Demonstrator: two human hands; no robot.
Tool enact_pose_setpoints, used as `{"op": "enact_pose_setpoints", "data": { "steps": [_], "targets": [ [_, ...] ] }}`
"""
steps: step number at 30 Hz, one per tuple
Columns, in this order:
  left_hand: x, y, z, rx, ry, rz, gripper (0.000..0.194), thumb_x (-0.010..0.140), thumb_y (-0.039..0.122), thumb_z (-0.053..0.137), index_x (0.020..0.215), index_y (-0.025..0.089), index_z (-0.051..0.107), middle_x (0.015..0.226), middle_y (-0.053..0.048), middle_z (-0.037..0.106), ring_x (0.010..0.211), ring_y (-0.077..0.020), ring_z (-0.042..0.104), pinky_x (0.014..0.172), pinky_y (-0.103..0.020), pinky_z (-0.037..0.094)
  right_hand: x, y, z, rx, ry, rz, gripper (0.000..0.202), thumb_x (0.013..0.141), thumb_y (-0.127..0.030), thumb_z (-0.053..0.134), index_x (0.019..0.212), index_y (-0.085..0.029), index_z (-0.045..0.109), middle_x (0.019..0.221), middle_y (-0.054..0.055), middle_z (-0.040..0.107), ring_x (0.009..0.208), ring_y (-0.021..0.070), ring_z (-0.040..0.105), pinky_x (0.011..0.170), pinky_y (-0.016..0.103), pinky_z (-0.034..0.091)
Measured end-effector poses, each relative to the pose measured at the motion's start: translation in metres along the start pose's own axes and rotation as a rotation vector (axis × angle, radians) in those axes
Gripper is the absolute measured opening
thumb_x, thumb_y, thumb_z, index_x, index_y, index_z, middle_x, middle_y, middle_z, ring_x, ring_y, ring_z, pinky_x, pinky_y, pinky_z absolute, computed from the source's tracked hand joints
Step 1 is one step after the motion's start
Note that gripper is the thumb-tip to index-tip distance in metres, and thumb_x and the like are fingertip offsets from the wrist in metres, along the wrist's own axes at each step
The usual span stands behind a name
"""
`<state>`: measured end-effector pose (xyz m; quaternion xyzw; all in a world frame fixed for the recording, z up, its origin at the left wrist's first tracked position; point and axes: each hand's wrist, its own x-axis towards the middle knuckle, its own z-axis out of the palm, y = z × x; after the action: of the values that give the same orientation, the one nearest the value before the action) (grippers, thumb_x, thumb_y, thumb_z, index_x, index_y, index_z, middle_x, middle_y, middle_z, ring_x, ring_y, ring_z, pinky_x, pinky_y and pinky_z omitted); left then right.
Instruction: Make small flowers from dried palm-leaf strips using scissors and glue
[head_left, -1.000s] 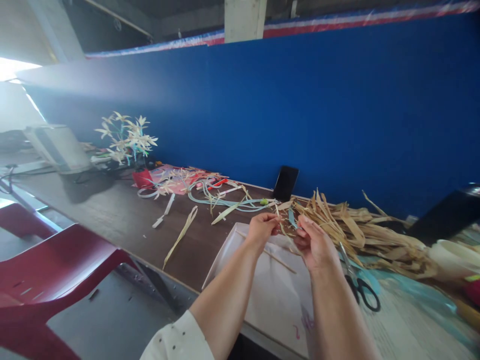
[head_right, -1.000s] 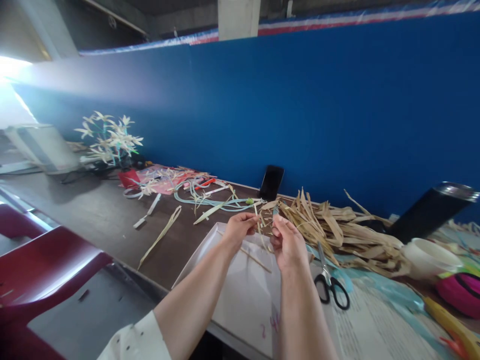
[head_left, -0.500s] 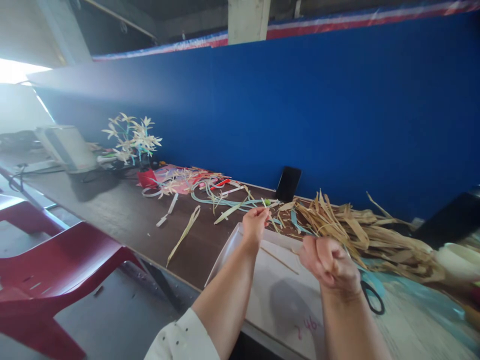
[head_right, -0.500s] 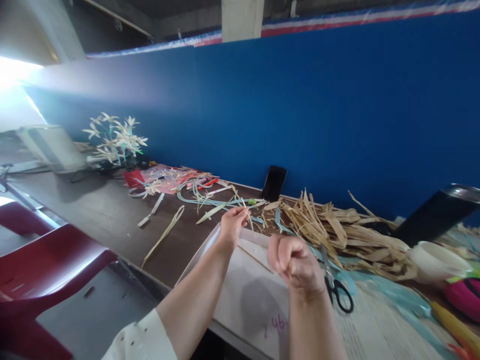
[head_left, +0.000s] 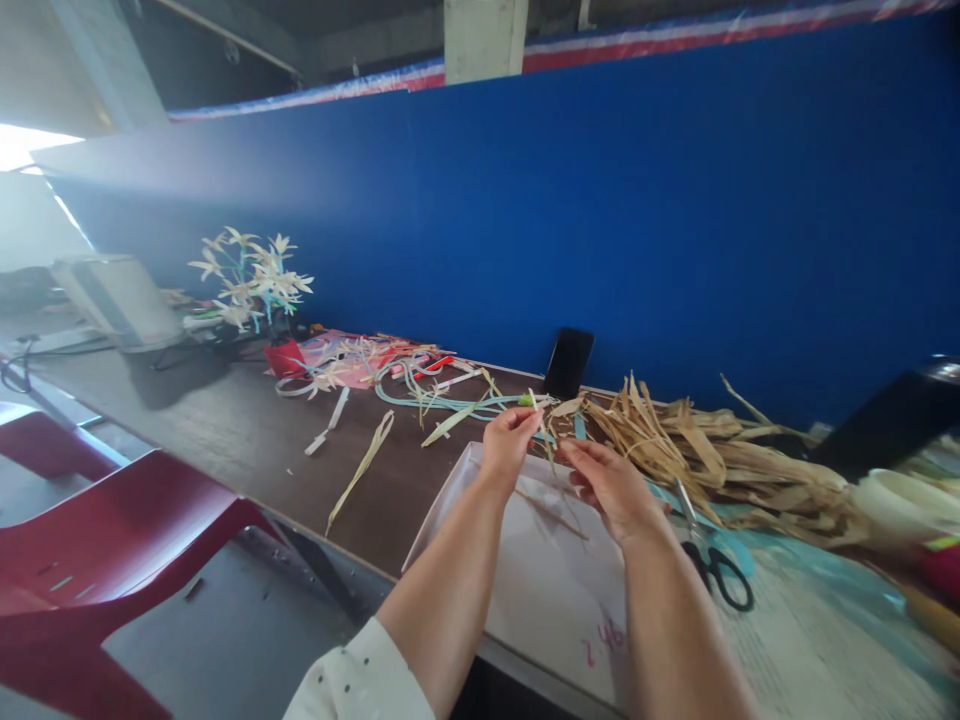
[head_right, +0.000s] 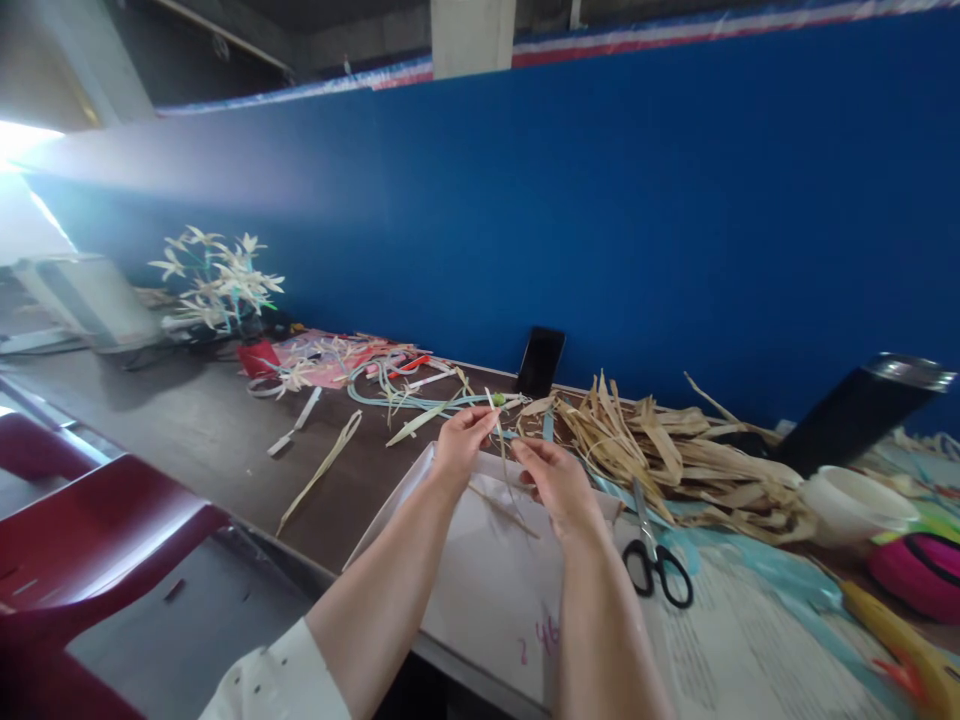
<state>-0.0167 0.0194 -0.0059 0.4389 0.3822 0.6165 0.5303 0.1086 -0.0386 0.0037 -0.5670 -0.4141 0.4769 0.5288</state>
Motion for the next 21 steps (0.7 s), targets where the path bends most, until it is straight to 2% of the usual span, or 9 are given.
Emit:
{"op": "enact_pose_setpoints", "data": {
  "steps": [3, 6, 9, 14, 21],
  "targets": [
    [-0.003, 0.002, 0.001, 0.042, -0.022, 0.021, 0.026, 0.063, 0.035, 0.068, 0.077, 0.014, 0.068, 0.06, 0.001, 0.056, 0.053, -0.0072, 0.045, 0.05, -0.02, 0.036, 0.002, 0.007, 0.006, -0.142, -0.056, -0.007, 0.04, 0.061, -0.042, 0.071, 0.093, -0.02, 0.068, 0.076, 0.003, 0.064, 0.056, 0.0111, 0.052, 0.042, 0.02, 0.027],
    [-0.005, 0.004, 0.002, 0.07, -0.035, -0.007, 0.025, 0.063, 0.035, 0.068, 0.076, 0.014, 0.067, 0.062, 0.0, 0.059, 0.056, -0.0086, 0.049, 0.051, -0.02, 0.039, 0.003, 0.011, 0.008, -0.211, -0.083, -0.039, 0.031, 0.061, -0.039, 0.069, 0.083, -0.017, 0.069, 0.066, 0.003, 0.063, 0.051, 0.0099, 0.047, 0.041, 0.021, 0.024],
    [-0.004, 0.003, 0.002, 0.057, -0.036, -0.037, 0.022, 0.064, 0.034, 0.067, 0.074, 0.014, 0.066, 0.066, -0.002, 0.062, 0.06, -0.01, 0.054, 0.054, -0.02, 0.04, 0.004, 0.014, 0.007, -0.241, -0.123, -0.024, 0.03, 0.061, -0.041, 0.069, 0.079, -0.017, 0.069, 0.068, 0.004, 0.064, 0.048, 0.0085, 0.042, 0.041, 0.022, 0.021],
    [0.0, -0.003, 0.001, 0.057, -0.011, -0.037, 0.018, 0.065, 0.03, 0.064, 0.071, 0.014, 0.064, 0.063, -0.002, 0.061, 0.054, -0.0083, 0.05, 0.052, -0.02, 0.038, 0.002, 0.012, 0.007, -0.181, -0.194, 0.01, 0.03, 0.062, -0.044, 0.069, 0.077, -0.018, 0.069, 0.074, 0.005, 0.067, 0.045, 0.0062, 0.037, 0.041, 0.022, 0.02],
    [0.001, -0.004, 0.001, -0.043, 0.085, -0.03, 0.019, 0.066, 0.031, 0.062, 0.071, 0.013, 0.06, 0.064, -0.001, 0.06, 0.048, -0.0048, 0.042, 0.047, -0.018, 0.033, -0.003, 0.006, 0.012, -0.09, -0.229, 0.088, 0.028, 0.059, -0.038, 0.073, 0.076, -0.016, 0.069, 0.074, 0.006, 0.068, 0.041, 0.0033, 0.03, 0.038, 0.021, 0.017]
  ]
}}
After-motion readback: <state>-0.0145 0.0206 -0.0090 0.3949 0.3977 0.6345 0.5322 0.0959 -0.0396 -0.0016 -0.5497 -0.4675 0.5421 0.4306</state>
